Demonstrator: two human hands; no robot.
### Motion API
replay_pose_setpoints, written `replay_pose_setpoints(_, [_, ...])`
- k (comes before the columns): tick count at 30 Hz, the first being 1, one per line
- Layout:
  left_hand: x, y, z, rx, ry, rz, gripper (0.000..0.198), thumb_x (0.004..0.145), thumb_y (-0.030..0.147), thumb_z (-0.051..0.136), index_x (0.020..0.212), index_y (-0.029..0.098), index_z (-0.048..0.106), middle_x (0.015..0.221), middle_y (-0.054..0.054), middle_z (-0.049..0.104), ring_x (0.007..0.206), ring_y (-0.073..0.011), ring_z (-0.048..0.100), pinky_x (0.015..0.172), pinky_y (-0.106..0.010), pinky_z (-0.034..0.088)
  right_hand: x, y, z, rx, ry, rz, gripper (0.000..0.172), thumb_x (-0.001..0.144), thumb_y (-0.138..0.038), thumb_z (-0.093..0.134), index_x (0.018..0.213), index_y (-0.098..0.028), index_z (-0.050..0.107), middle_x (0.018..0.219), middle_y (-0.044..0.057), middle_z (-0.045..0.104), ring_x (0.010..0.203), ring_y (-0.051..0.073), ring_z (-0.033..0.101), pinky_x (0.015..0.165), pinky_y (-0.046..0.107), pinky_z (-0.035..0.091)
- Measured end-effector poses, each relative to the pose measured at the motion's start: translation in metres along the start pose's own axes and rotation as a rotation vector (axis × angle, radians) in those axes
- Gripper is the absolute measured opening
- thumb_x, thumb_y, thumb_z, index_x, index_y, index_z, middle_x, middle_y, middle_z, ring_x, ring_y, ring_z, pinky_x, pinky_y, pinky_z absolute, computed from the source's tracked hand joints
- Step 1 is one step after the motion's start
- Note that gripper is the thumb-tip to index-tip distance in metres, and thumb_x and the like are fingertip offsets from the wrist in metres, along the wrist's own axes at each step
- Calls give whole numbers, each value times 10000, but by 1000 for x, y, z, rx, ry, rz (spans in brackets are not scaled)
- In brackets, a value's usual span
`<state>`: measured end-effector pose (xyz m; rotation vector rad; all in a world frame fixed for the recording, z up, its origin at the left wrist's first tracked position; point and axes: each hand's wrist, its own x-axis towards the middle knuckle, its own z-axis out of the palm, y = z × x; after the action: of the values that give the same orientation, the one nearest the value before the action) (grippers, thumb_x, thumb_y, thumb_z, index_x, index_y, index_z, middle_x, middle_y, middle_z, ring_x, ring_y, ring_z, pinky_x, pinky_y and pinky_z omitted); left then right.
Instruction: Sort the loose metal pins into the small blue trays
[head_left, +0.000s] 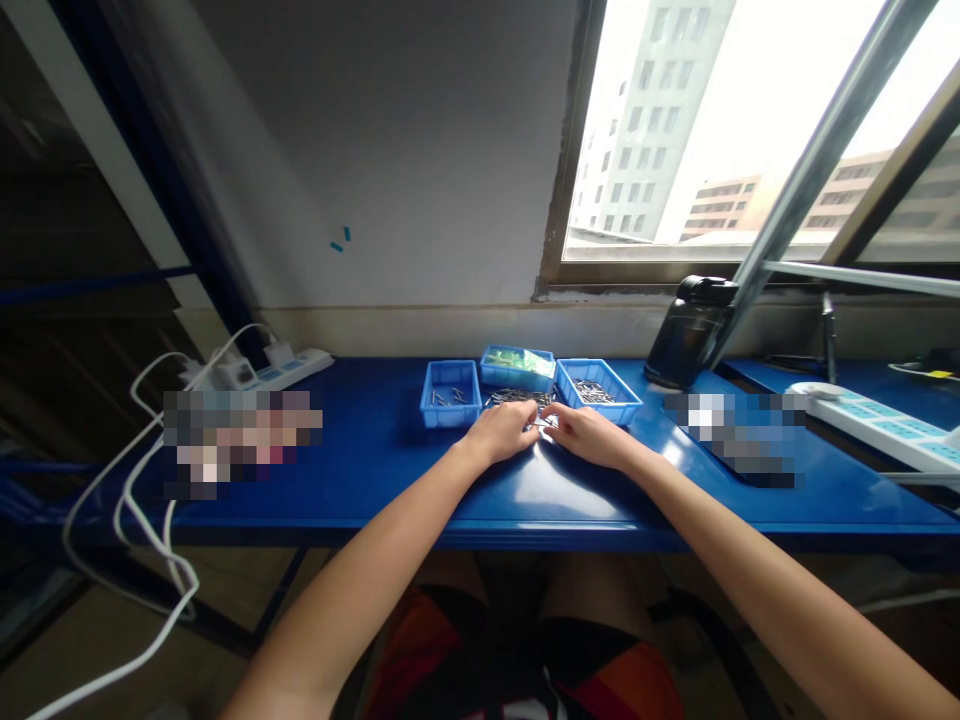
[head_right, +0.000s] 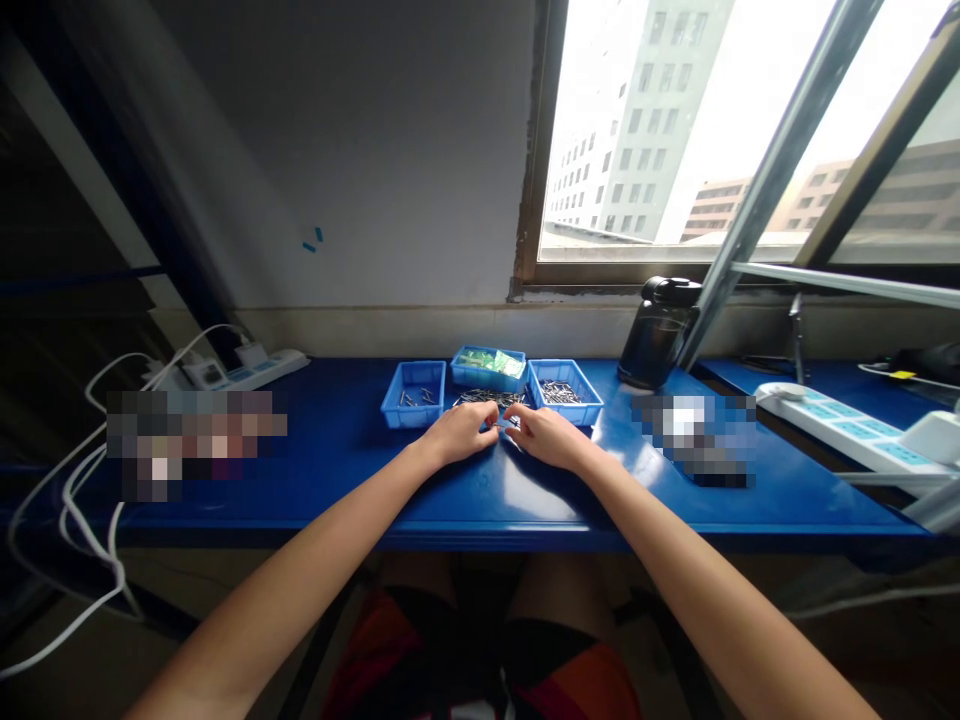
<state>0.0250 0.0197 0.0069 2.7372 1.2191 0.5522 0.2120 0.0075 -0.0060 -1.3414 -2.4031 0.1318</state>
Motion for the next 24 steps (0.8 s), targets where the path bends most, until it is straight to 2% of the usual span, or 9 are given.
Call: replay_pose_setpoints(24, [-3,4,-3,47,-30,-7,134,803,301,473,888,209,520,908,-32,638,829,-195,610,679,-267,467,0,0,1,-18,-13,-7,258,841,-336,443,1037,-208,550,572,-17,573,506,117,505,510,221,312])
